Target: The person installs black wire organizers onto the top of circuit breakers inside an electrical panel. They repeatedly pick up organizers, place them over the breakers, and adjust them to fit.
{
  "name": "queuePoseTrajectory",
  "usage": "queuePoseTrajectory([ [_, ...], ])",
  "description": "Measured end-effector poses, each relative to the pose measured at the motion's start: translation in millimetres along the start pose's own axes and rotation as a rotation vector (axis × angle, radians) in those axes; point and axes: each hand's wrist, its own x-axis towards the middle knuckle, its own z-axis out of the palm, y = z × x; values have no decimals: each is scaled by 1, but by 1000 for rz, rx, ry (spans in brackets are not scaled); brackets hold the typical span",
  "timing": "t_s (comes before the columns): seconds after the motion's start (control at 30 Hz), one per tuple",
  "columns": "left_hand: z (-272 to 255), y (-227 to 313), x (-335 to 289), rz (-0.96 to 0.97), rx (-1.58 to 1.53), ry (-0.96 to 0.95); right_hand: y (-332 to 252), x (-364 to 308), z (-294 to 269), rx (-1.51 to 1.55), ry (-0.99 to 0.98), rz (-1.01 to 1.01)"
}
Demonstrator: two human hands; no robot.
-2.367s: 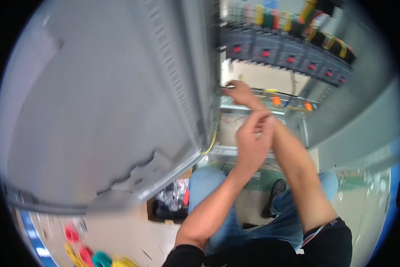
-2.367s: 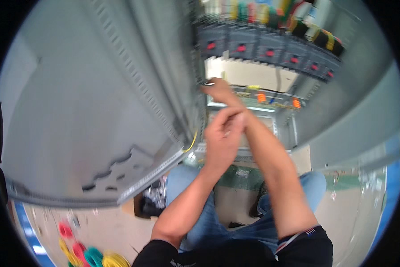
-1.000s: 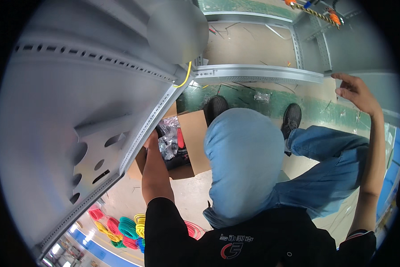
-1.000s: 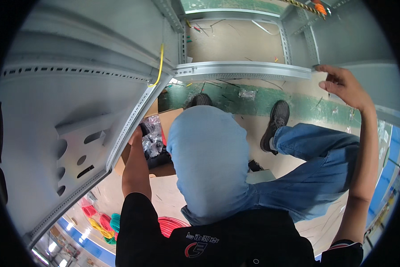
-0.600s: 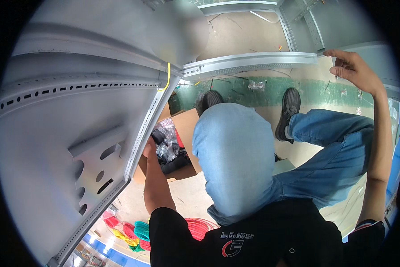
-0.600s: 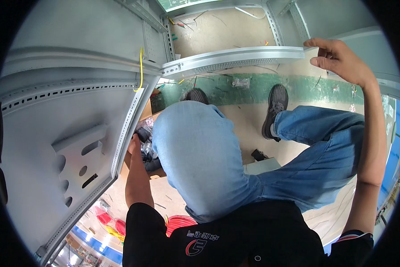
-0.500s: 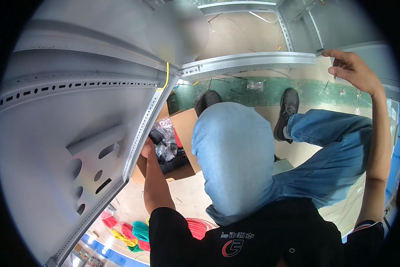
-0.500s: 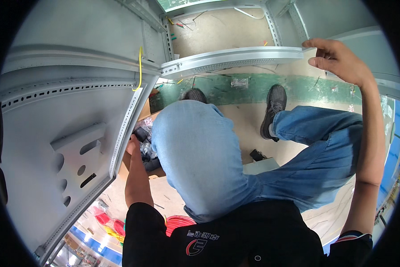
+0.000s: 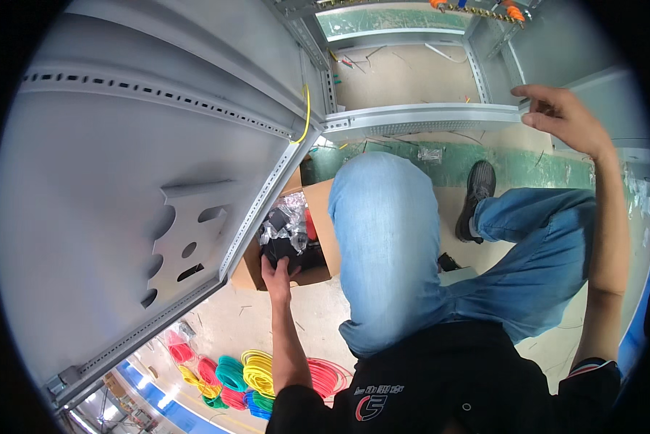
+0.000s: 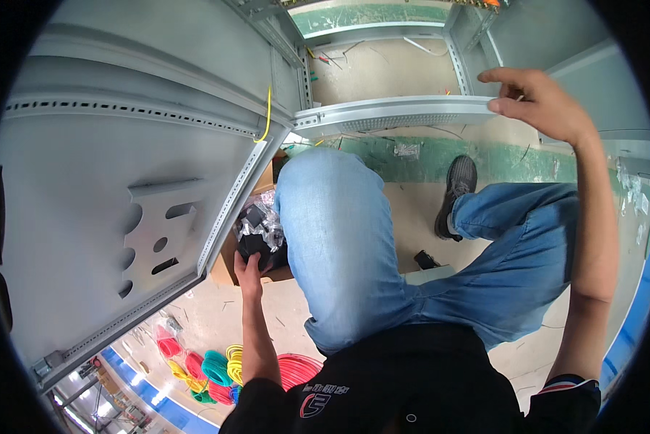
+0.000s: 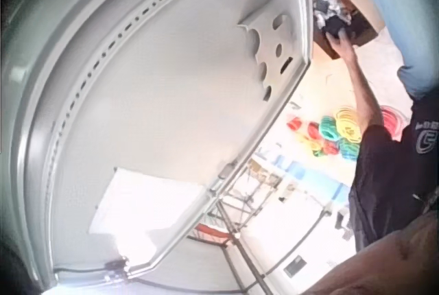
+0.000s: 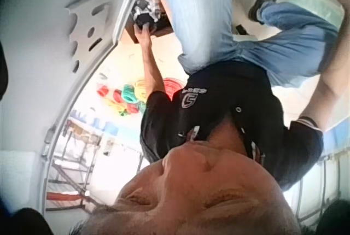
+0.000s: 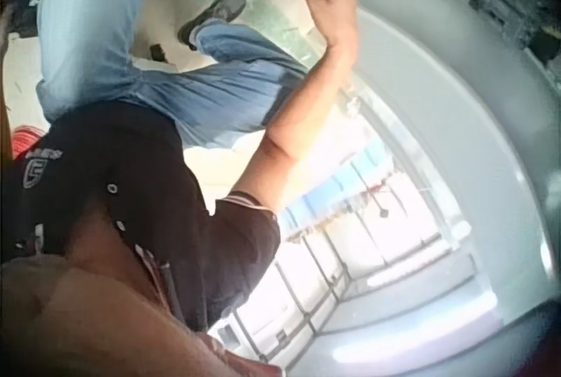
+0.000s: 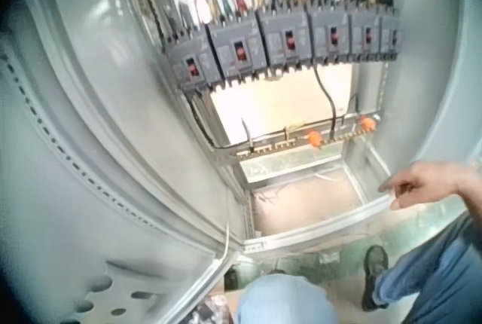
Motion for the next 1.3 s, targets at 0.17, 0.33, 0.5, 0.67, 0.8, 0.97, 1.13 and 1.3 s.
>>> queuePoseTrajectory([
  [0.17, 90, 160, -84, 151, -392, -225, -61, -2, 36, 51, 192, -483],
  [0.33, 169, 271, -119, 338, -426, -476, -165, -31, 73, 88, 292, -811],
  [0.5, 241, 317, -145, 267, -459, -730, -163, -29, 68, 248, 534, -855],
  [0.67, 288, 317, -133, 92, -636, -1002, -131, -32, 46, 336, 641, -887],
  [0.8, 313, 318, -112, 111, -553, -1078, -118, -38, 31, 473, 513, -699],
  [0.97, 337, 334, -108, 164, -479, -978, -99, -30, 10, 832, 222, -646],
  [1.13, 357, 363, -104, 178, -589, -875, -83, -7, 2, 1074, 368, -529],
  [1.3, 344, 364, -74, 155, -801, -836, -78, 21, 8, 1037, 439, -456],
])
